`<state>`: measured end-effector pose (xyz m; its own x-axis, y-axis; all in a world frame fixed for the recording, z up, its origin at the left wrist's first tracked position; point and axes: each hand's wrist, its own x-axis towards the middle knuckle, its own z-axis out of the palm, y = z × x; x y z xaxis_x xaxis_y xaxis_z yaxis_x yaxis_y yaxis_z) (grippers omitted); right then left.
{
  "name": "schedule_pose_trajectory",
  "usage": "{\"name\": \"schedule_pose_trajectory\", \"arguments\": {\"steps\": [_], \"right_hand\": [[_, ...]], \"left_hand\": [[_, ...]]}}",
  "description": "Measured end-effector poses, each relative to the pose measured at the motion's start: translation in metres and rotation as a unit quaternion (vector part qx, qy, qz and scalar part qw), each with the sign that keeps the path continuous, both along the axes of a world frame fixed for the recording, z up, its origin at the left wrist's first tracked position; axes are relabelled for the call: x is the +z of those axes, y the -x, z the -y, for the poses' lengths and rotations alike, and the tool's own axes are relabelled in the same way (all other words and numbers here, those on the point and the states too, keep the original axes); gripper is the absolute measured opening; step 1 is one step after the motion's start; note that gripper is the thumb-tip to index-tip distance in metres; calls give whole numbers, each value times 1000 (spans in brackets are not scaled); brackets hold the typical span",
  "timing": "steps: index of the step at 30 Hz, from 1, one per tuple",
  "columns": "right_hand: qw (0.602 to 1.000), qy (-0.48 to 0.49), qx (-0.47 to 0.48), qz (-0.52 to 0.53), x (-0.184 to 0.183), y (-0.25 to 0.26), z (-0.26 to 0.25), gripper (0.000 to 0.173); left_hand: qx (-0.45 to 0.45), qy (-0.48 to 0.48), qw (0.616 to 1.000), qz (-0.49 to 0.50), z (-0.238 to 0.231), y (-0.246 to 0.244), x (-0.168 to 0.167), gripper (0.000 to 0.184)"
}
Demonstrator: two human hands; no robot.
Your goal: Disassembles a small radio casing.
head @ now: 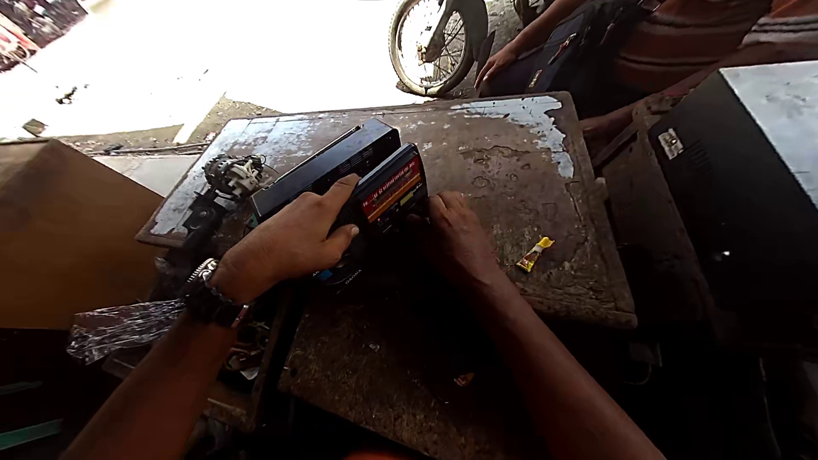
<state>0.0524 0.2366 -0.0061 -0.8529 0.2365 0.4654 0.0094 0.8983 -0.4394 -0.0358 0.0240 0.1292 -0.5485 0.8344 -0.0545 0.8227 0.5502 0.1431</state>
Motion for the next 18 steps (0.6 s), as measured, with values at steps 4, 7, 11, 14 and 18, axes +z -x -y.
{"name": "schedule_pose_trajectory", "arguments": {"steps": [4,7,11,14,18], "right_hand": [[1000,-2,4,-28,0,1,1,26],[999,5,8,-48,0,2,-1,26],[999,7,5,-49,0,2,-2,28],[999,-2,4,-37,-2,3,-1,28],[1000,4,-15,-26,-6,7,2,37]], "left_hand": [[9,-22,1000,-4,4,-12,5,65],[7,-17,1000,-3,1,-6,3,65],[3,-7,1000,-9,-1,-3,2,65],[2,-8,1000,-12,0,-2,1,65],[3,-9,1000,-10,0,-1,1,65]]}}
